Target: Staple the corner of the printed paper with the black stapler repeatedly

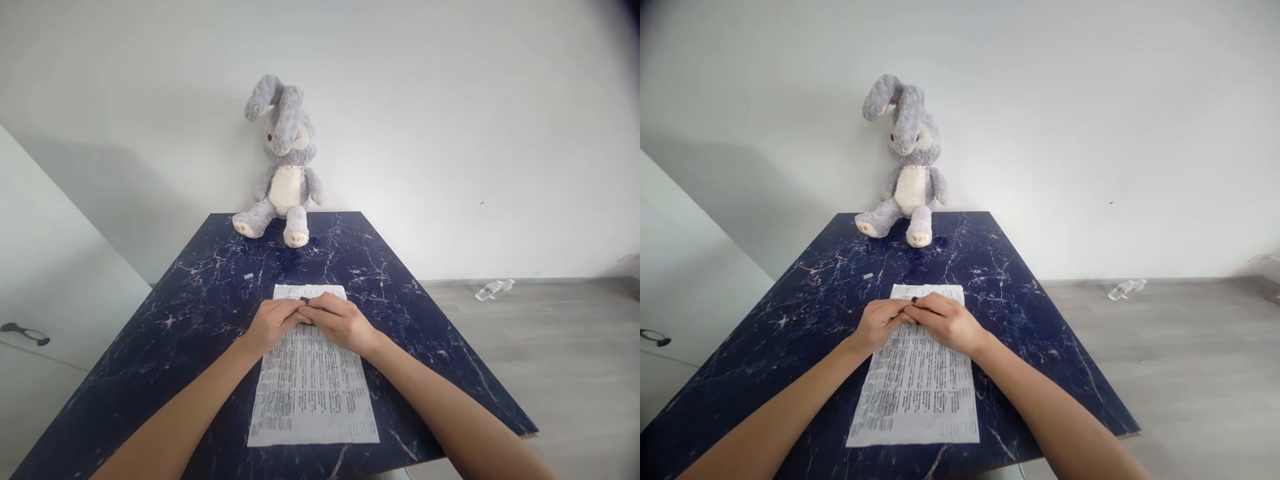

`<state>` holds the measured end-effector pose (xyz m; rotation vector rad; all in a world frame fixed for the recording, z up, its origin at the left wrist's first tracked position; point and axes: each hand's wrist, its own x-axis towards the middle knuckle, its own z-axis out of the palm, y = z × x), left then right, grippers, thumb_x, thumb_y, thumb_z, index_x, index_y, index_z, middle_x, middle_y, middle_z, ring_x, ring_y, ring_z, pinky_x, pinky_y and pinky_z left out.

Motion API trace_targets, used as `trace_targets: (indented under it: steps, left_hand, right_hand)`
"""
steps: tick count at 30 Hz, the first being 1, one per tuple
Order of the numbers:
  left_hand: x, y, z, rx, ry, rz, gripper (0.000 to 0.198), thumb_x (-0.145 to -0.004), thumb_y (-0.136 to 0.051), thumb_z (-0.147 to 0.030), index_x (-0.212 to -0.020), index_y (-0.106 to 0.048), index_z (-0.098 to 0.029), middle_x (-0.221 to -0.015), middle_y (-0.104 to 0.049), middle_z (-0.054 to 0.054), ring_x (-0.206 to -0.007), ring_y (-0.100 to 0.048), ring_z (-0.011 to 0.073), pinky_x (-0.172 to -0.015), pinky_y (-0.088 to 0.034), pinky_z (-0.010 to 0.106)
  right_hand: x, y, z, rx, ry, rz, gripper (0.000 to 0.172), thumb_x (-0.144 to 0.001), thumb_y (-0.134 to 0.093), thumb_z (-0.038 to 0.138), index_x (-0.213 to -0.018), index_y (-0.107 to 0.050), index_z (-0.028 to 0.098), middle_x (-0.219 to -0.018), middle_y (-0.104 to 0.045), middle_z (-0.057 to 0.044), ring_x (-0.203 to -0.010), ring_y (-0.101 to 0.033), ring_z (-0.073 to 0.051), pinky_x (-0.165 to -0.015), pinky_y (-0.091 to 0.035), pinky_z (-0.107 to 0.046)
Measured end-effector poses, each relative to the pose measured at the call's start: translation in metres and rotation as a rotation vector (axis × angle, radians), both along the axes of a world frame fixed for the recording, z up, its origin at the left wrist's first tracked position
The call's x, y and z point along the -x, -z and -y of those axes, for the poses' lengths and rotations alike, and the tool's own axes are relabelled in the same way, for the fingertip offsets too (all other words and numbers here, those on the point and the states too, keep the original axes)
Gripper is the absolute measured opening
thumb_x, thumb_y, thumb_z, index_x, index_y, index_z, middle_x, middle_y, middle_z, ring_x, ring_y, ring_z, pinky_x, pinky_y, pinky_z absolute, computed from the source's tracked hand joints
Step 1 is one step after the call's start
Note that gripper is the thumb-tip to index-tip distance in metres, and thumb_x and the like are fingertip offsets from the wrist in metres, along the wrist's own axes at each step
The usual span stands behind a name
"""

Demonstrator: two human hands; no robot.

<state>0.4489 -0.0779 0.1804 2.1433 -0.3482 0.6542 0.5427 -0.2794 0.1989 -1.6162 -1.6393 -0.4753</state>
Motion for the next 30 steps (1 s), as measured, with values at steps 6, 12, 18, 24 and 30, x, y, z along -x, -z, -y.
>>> trace_targets:
  steps: [6, 12, 18, 24, 30]
  left_hand:
    - [-0.011, -0.001, -0.052, -0.029, -0.546, 0.046, 0.026, -0.098, -0.056, -0.037, -0.108, -0.076, -0.024, -0.099, -0.076, 0.008, -0.089, -0.071, 0.0248, -0.089, -0.054, 0.035]
    - [-0.024, 0.018, -0.111, -0.271, -0.752, -0.182, 0.022, -0.088, -0.062, -0.020, -0.104, -0.077, -0.019, -0.121, -0.073, 0.014, -0.111, -0.066, 0.0343, -0.102, -0.048, 0.047]
    - [-0.025, 0.014, -0.098, -0.414, -0.713, -0.268, 0.023, -0.096, -0.052, -0.018, -0.098, -0.074, -0.019, -0.104, -0.074, 0.013, -0.099, -0.067, 0.0303, -0.091, -0.052, 0.041]
    - [-0.024, 0.008, -0.057, -0.251, -0.253, -0.152, 0.022, -0.105, -0.045, -0.026, -0.110, -0.065, -0.020, -0.108, -0.070, 0.009, -0.104, -0.065, 0.0240, -0.095, -0.051, 0.040]
    - [-0.016, 0.002, -0.033, -0.333, 0.082, -0.163, 0.017, -0.104, -0.047, -0.024, -0.107, -0.064, -0.020, -0.107, -0.068, 0.008, -0.104, -0.063, 0.0235, -0.094, -0.052, 0.040]
  right_hand:
    - [-0.081, 0.011, 0.038, -0.005, 0.602, -0.479, 0.033, -0.088, -0.069, 0.023, -0.121, -0.073, 0.020, -0.085, -0.076, -0.005, -0.073, -0.071, -0.021, -0.077, -0.062, -0.038]
    - [-0.156, 0.042, 0.082, 0.257, 0.844, -0.617, 0.016, -0.080, -0.073, 0.025, -0.091, -0.082, 0.019, -0.082, -0.078, -0.008, -0.077, -0.073, -0.024, -0.079, -0.058, -0.036]
    - [-0.148, 0.035, 0.067, 0.145, 0.906, -0.440, 0.036, -0.088, -0.067, 0.031, -0.119, -0.076, 0.015, -0.113, -0.070, -0.015, -0.082, -0.068, -0.024, -0.088, -0.054, -0.043]
    - [-0.071, -0.003, 0.037, 0.229, 0.263, -0.403, 0.031, -0.099, -0.059, 0.043, -0.116, -0.071, 0.021, -0.114, -0.069, -0.011, -0.094, -0.066, -0.024, -0.078, -0.054, -0.035]
    - [-0.027, 0.001, 0.011, 0.495, 0.072, -0.308, 0.022, -0.086, -0.073, 0.026, -0.105, -0.064, 0.019, -0.097, -0.068, -0.006, -0.087, -0.063, -0.021, -0.077, -0.047, -0.032]
